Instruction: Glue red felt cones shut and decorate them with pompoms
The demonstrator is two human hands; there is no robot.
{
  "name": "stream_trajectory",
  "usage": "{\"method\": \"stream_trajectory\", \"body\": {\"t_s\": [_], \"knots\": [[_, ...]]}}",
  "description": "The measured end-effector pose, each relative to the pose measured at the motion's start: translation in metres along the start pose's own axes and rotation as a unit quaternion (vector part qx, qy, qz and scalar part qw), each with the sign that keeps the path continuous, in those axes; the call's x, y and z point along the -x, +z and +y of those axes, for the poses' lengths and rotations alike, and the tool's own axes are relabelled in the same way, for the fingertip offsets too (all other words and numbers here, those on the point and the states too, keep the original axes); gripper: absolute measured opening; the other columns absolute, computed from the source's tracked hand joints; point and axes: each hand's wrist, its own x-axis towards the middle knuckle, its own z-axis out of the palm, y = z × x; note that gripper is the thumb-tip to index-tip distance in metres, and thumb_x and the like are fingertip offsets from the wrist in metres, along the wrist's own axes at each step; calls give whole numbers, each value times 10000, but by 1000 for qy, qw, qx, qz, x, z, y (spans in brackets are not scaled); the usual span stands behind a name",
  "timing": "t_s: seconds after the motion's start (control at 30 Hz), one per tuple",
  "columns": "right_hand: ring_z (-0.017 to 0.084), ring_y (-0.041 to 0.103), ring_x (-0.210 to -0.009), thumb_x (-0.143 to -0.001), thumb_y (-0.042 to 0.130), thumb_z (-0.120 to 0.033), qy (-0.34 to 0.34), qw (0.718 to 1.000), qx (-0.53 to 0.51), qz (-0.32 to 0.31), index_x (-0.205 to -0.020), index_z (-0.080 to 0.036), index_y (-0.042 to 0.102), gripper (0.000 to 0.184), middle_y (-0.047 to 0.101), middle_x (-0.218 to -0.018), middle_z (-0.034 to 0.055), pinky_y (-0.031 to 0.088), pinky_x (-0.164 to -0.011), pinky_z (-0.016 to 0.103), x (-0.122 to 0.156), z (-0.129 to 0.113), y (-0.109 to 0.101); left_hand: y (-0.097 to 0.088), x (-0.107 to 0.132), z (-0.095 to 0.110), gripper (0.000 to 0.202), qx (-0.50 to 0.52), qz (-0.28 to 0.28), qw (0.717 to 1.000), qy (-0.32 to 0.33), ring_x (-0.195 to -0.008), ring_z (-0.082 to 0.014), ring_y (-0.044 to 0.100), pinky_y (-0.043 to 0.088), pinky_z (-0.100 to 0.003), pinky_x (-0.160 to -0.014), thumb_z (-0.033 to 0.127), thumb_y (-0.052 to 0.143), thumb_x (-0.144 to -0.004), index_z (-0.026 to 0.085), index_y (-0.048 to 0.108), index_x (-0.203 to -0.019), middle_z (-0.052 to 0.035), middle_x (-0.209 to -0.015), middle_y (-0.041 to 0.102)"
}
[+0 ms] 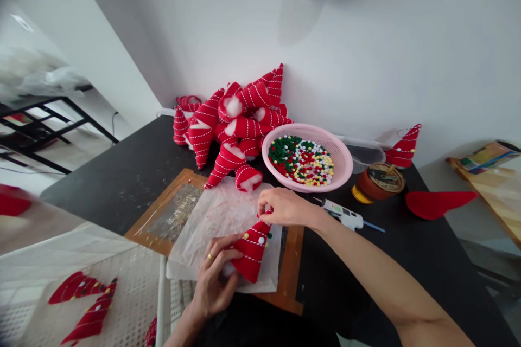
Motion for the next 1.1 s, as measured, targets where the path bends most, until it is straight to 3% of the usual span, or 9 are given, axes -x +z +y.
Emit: {"method": "stream_trajectory", "body": {"t_s": [0.13,0.4,0.57,0.8,0.9,1.0,1.1], "knots": [[149,635,-676,-745,701,-107,-22,999,-9,-47,-772,-197,746,104,725,-747,-18,417,-620,242,-8,2,-4,1,1,-1,378,2,-6,1000,-3,-1104,-291,575,502,-469,-902,74,521,-755,220,592,-1097,-119,-1321,601],[148,647,-654,-711,657,-56,-30,998,-11,-53,-721,-187,727,149,734,-698,-19,393,-606,235,-11,1,2,1,0,0,358,1,3,1000,-1,-1098,-281,568,503,-454,-895,78,516,-763,216,592,-1084,-114,-1296,608],[140,612,-632,-713,663,-67,-13,1000,-24,-13,-737,-180,703,122,707,-701,-19,383,-578,229,-6,1,-2,1,-4,3,314,-3,18,1000,0,-1067,-278,588,512,-447,-867,91,526,-776,217,604,-1053,-113,-1266,631],[148,626,-657,-769,634,-116,11,994,-58,91,-804,-193,705,110,691,-719,-23,426,-601,234,16,4,-40,-3,-10,9,260,-13,46,999,-19,-1053,-283,625,512,-464,-877,105,518,-801,218,617,-1013,-110,-1216,663],[147,615,-664,-779,657,-129,-14,998,-35,42,-792,-193,715,87,706,-762,-13,416,-604,242,16,6,-39,-4,-10,9,253,-12,45,999,-23,-1048,-284,626,512,-467,-875,113,521,-805,219,621,-1012,-110,-1212,664],[153,613,-702,-772,699,-133,-48,999,-5,-25,-775,-190,730,65,702,-806,2,414,-639,253,9,7,-24,-3,-9,9,248,-10,46,999,-24,-1040,-277,621,509,-462,-874,112,517,-812,220,616,-1012,-107,-1205,662],[161,601,-739,-751,734,-127,-67,997,10,-41,-752,-187,730,61,672,-843,11,407,-667,264,2,6,-12,-2,-9,9,244,-7,49,998,-23,-1039,-272,618,509,-454,-872,111,511,-818,218,614,-1012,-105,-1196,663]]}}
